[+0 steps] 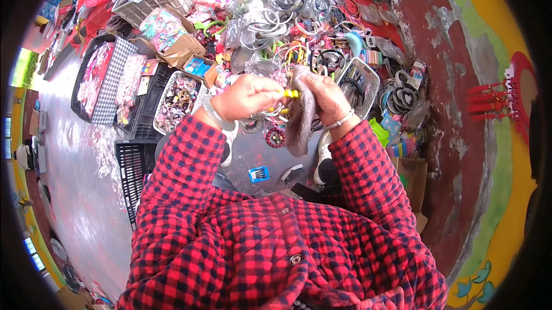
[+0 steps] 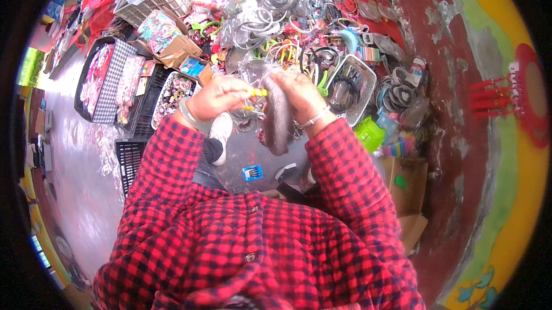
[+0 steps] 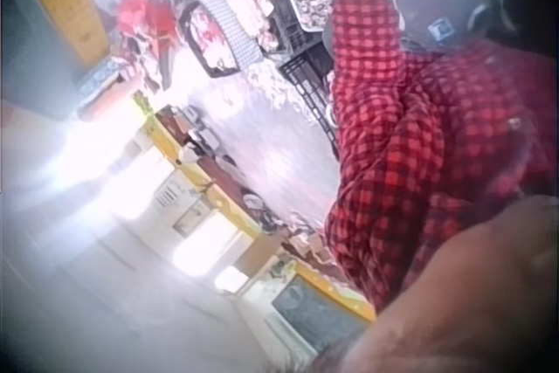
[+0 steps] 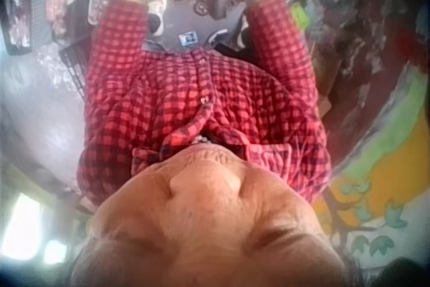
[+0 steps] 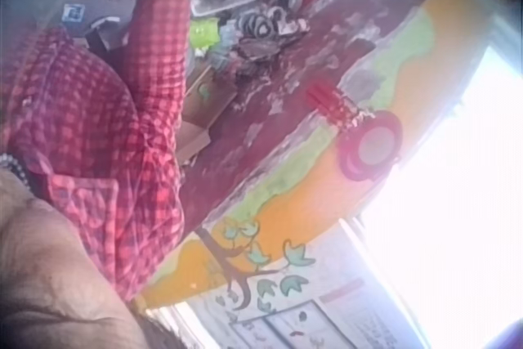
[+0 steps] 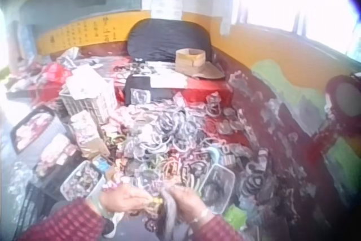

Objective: The person sits on the floor and cleans various bracelets using a cloth. They pick up bracelets from a pile, wipe them, and place them into a black basket. The person also dips the cloth into a bucket of water to clean it.

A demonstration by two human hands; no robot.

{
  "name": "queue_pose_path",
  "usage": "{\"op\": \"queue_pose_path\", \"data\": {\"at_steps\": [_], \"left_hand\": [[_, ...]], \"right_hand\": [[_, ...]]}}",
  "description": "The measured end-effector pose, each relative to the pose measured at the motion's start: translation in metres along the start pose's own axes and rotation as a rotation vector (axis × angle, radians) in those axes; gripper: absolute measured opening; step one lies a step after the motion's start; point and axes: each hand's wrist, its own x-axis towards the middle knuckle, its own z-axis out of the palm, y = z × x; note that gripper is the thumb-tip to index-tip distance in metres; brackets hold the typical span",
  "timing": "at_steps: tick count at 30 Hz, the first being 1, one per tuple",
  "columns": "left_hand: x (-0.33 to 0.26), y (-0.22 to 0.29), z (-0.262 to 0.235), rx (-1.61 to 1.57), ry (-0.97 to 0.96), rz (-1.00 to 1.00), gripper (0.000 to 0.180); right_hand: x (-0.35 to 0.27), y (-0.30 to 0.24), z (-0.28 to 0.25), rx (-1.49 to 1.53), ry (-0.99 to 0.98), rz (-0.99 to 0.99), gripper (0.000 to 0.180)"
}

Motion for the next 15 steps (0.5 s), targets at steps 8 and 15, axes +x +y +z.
{"op": "queue_pose_path", "data": {"at_steps": [8, 15], "left_hand": [[-0.008, 0.004, -0.02, -0.383, 0.129, -0.069, 0.025], [-0.001, 0.007, -0.012, -0.376, -0.082, -0.108, 0.031]], "right_hand": [[-0.005, 0.001, -0.003, -0.07, -0.14, -0.287, 0.026], [-0.014, -0.013, 0.002, -0.07, -0.102, -0.257, 0.019]]}}
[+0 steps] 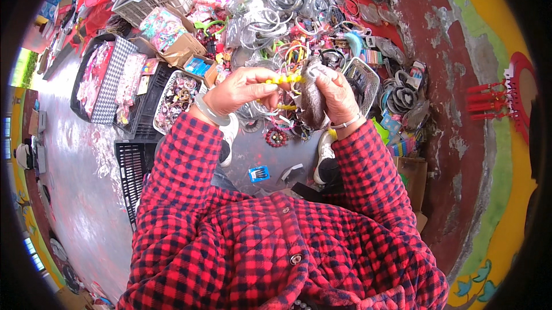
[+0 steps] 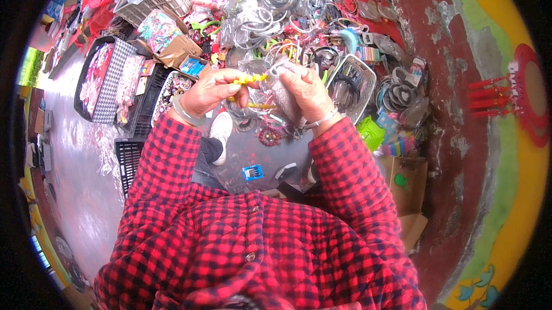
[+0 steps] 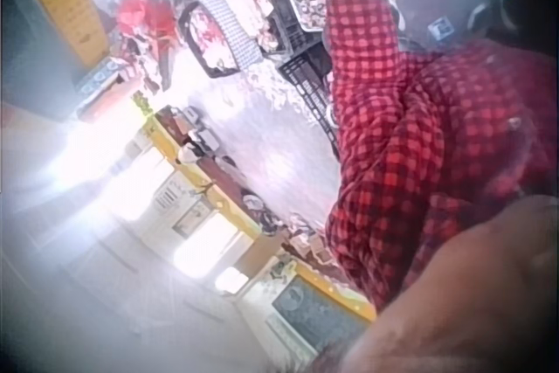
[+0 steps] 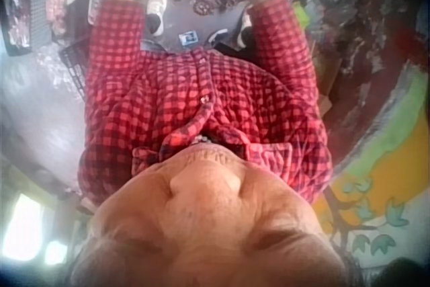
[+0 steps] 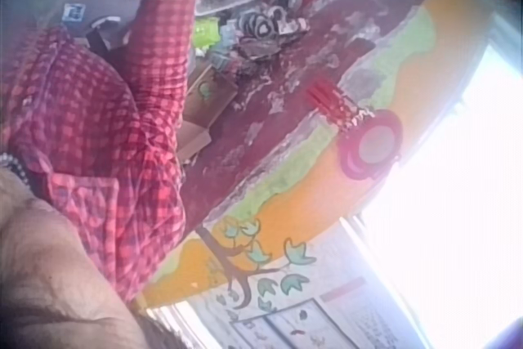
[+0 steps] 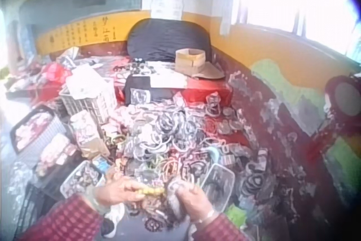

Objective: The person sits on the floor and cleans various bracelets using a cloth. They pick up bracelets from a pile, wipe them, and place them into a black basket. The person also dips the cloth into a bucket of water to clean it.

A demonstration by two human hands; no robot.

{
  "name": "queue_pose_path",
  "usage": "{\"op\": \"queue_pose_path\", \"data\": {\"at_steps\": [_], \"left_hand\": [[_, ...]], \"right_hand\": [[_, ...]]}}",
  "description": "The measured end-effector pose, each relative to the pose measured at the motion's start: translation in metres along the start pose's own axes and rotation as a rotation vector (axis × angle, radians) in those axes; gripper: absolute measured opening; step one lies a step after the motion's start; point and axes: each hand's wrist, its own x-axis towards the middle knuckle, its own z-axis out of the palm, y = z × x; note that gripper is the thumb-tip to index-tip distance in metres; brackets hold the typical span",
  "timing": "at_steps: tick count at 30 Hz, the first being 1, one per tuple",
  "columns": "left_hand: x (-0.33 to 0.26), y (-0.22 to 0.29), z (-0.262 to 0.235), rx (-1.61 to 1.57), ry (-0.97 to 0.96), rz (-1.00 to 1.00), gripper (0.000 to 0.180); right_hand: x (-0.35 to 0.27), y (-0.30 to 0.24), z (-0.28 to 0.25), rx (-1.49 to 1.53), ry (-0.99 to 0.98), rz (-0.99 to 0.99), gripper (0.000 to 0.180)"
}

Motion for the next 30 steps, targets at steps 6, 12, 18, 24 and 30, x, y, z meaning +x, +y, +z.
{"op": "queue_pose_path", "data": {"at_steps": [6, 12, 18, 24, 30], "left_hand": [[0.003, -0.006, 0.003, 0.139, -0.061, -0.031, 0.021], [0.008, -0.025, 0.016, 0.195, -0.039, -0.079, 0.017], [0.01, -0.021, 0.02, 0.478, -0.001, 0.005, 0.013], [0.009, -0.019, 0.014, 0.069, 0.191, 0.03, 0.017], [0.007, -0.015, 0.002, -0.033, 0.159, 0.06, 0.023]], "right_hand": [[0.0, -0.003, 0.014, -0.4, -0.004, -0.046, 0.017], [0.008, 0.021, 0.005, -0.765, 0.136, -0.013, 0.021], [0.008, 0.02, 0.007, -0.365, 0.173, 0.119, 0.021], [0.009, 0.008, -0.006, -0.097, 0.036, 0.073, 0.025], [0.006, 0.007, 0.001, -0.157, -0.007, -0.07, 0.018]]}}
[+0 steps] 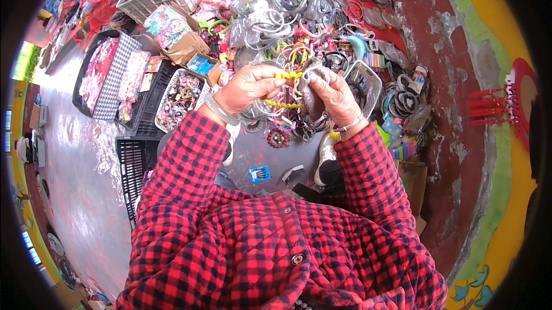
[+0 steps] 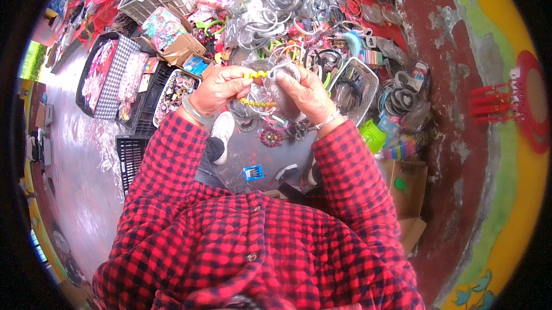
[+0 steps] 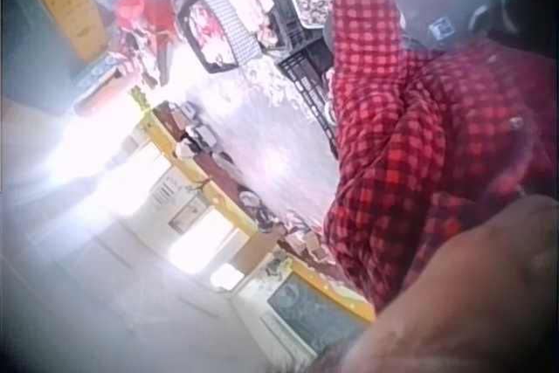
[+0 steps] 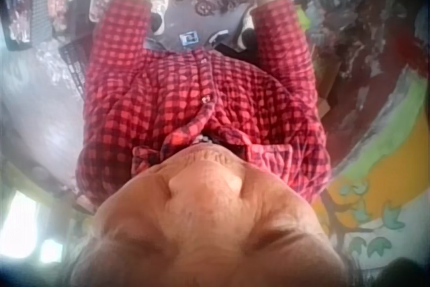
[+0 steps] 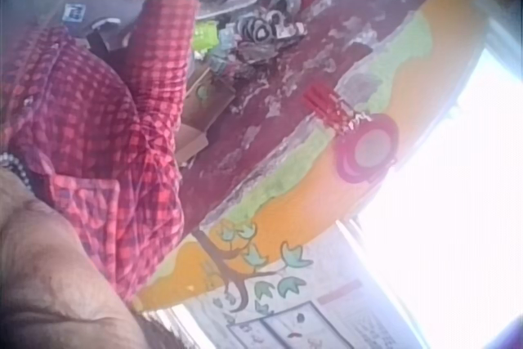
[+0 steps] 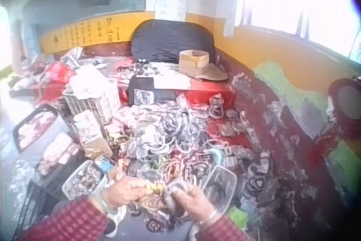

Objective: The person sits on the floor and cleans various bracelets using a cloth. They pick up bracelets from a pile, wipe them, and place them into a black basket. The person also dips the cloth into a bucket of water to clean it.

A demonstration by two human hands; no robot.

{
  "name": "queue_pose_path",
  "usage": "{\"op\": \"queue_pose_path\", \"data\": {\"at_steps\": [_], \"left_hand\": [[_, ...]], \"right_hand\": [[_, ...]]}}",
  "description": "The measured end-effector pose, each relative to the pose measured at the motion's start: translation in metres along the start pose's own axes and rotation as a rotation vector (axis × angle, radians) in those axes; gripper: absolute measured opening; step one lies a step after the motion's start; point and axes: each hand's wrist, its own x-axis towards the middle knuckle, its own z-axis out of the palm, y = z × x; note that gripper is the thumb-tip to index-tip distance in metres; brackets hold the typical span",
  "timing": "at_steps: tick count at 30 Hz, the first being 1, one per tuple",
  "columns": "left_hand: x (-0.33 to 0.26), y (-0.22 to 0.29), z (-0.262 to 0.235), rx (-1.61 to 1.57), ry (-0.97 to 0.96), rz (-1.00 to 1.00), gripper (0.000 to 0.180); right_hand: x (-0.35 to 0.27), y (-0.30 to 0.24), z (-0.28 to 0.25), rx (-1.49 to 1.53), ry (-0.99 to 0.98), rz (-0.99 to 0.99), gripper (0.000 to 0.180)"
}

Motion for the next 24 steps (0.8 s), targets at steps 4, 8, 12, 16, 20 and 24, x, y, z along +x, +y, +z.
{"op": "queue_pose_path", "data": {"at_steps": [4, 8, 12, 16, 20, 24], "left_hand": [[-0.002, -0.006, 0.001, 0.059, -0.051, -0.02, 0.023], [-0.003, -0.006, 0.006, 0.341, -0.18, 0.035, 0.024], [-0.001, -0.007, 0.005, 0.366, -0.153, 0.024, 0.021], [0.003, -0.018, 0.008, 0.186, -0.2, -0.187, 0.016], [0.005, -0.008, 0.017, 0.115, -0.102, -0.176, 0.013], [0.005, -0.01, 0.018, 0.328, -0.126, -0.063, 0.011]], "right_hand": [[-0.002, -0.003, 0.001, 0.167, 0.068, 0.126, 0.014], [0.0, 0.003, -0.003, 0.106, 0.166, 0.316, 0.014], [0.004, 0.009, -0.003, 0.023, 0.221, 0.276, 0.015], [0.009, 0.029, -0.008, -0.56, 0.17, 0.105, 0.024], [0.006, 0.024, 0.001, -0.584, 0.166, 0.042, 0.028], [0.012, 0.026, -0.009, -0.679, 0.252, 0.1, 0.029]]}}
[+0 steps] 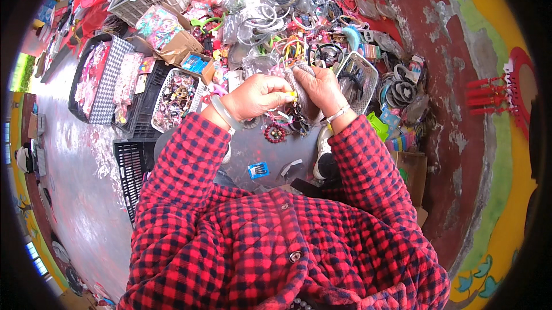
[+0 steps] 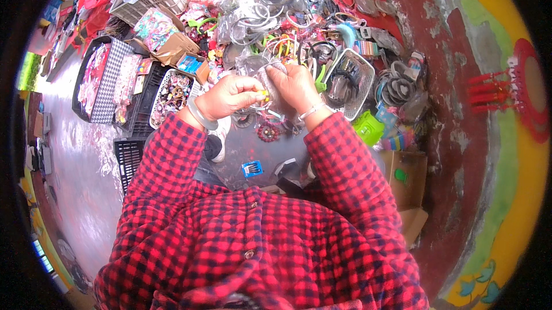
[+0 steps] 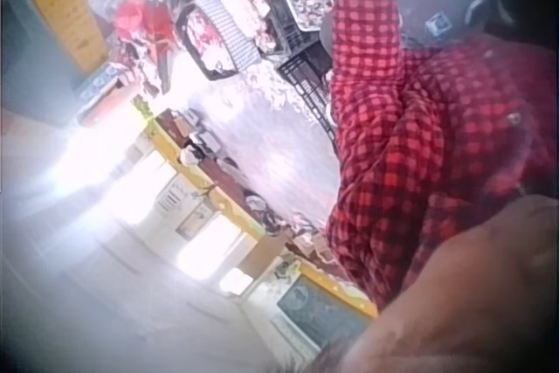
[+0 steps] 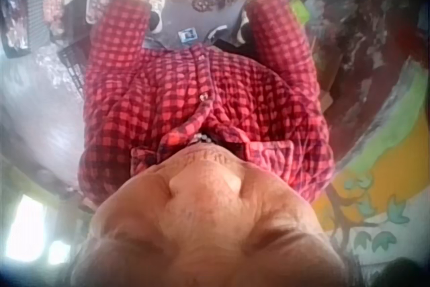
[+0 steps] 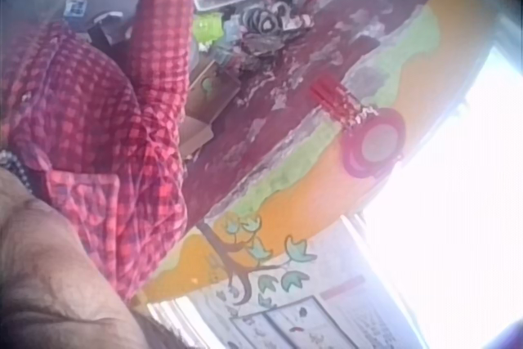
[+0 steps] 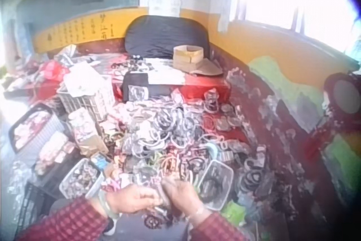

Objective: The person sits on the floor and cleans various bracelets using a cloth. They pick up bracelets from a pile, wipe them, and place them into a black basket. The person also dips the cloth into a bucket of water to clean it.

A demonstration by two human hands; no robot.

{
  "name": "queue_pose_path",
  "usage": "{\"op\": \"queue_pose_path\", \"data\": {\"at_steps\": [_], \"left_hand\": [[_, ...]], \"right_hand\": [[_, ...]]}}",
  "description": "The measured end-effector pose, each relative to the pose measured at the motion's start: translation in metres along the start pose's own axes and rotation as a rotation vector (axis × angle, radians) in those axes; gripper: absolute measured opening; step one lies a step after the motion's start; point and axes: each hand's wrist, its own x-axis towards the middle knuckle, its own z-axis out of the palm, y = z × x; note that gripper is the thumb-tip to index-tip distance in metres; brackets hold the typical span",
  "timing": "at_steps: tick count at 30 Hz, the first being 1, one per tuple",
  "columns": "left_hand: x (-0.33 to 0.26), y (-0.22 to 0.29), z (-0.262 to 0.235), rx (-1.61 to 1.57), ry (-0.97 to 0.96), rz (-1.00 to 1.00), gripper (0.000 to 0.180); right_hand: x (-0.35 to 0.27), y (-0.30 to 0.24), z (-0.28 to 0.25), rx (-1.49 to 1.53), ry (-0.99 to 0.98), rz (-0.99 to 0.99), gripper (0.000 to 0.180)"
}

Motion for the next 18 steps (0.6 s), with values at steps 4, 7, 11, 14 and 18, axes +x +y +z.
{"op": "queue_pose_path", "data": {"at_steps": [4, 7, 11, 14, 18], "left_hand": [[-0.005, 0.008, -0.005, -0.011, -0.045, -0.032, 0.012], [-0.01, 0.004, -0.019, -0.13, 0.036, -0.03, 0.013], [-0.015, 0.008, -0.031, -0.172, 0.093, -0.001, 0.014], [-0.013, 0.01, -0.028, -0.142, 0.165, 0.024, 0.015], [-0.012, 0.007, -0.026, -0.283, 0.048, -0.022, 0.016]], "right_hand": [[0.021, 0.038, -0.008, 0.274, 0.089, 0.097, 0.032], [0.016, 0.017, -0.017, 0.59, 0.08, 0.163, 0.028], [-0.003, -0.012, -0.025, 0.723, -0.138, 0.015, 0.026], [-0.009, -0.02, -0.025, 0.551, -0.269, -0.062, 0.024], [-0.013, -0.021, -0.012, 0.282, -0.266, -0.192, 0.021]]}}
